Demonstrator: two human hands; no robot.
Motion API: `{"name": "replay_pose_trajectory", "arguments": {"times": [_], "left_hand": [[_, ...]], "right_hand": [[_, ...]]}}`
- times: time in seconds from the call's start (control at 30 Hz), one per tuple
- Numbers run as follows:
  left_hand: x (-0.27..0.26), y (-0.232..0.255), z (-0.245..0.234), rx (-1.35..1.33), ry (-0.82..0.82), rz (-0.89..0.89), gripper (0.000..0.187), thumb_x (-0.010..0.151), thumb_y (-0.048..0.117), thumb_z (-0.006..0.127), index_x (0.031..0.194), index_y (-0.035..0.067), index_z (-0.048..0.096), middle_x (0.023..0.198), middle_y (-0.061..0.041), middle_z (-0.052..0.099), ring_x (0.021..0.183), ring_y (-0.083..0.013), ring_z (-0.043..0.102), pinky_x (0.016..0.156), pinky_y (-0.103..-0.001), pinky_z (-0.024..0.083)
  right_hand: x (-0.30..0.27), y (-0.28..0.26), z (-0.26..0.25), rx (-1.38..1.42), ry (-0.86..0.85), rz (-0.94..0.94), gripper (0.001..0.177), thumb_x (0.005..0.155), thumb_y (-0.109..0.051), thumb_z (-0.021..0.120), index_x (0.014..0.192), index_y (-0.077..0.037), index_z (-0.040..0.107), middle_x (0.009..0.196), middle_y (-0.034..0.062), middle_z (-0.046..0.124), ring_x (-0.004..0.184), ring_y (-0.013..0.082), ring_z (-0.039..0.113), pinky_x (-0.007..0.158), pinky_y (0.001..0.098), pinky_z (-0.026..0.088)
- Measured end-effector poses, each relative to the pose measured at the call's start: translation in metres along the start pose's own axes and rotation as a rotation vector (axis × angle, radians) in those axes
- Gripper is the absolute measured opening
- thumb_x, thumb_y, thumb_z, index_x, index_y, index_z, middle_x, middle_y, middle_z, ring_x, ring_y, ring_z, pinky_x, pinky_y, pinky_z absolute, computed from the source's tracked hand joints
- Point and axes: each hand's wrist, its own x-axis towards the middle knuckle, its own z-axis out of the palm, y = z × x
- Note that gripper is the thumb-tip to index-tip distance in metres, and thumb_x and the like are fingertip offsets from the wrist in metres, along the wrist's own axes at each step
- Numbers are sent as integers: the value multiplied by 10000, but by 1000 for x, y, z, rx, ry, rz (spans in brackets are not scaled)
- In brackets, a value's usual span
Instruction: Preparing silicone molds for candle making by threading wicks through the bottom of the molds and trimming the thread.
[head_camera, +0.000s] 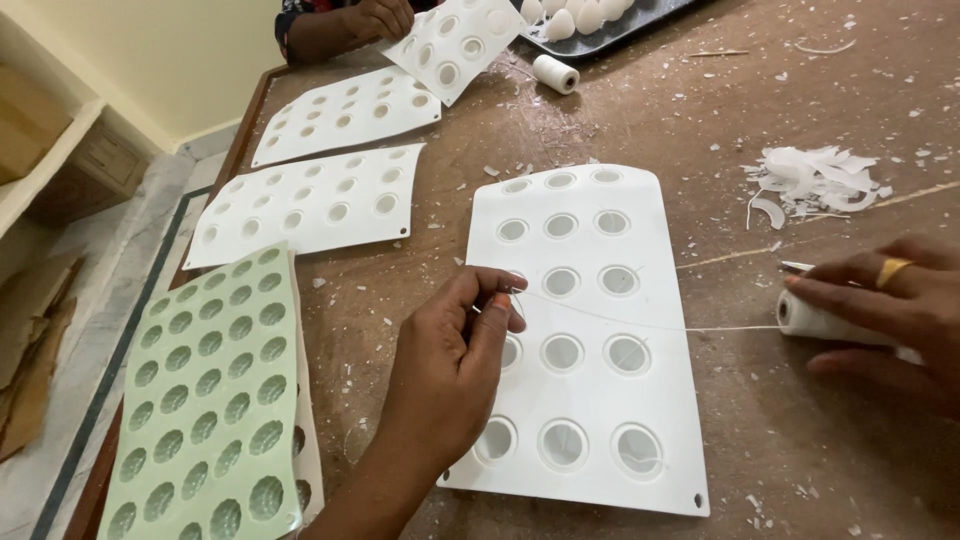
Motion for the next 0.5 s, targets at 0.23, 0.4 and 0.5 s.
{"name": "replay_pose_trajectory", "arguments": {"times": [0.23,0.4,0.5], "left_hand": [[2,-5,-12,-9,44,72,189,1009,134,550,1097,50,695,793,1,673,607,-30,502,521,-215,418],[5,-9,-19,48,120,81,186,1006,135,554,1085,65,707,796,6,693,595,-25,482,511,-212,397],[4,-3,-22,58,147,35,189,999,147,556,1070,72,714,798,12,707,577,-32,474,495,-212,381]], "right_hand": [[9,-25,20,11,32,-32,685,697,-413,789,1357,-302,641,1147,-5,772,973,154,752,886,333,604],[2,-53,-2,128,82,-35,714,671,-333,790,1366,-243,650,1130,29,771,980,179,749,869,330,597],[4,-53,4,183,87,62,677,699,-300,810,1350,-213,646,1155,45,763,1005,185,746,897,317,607]]}}
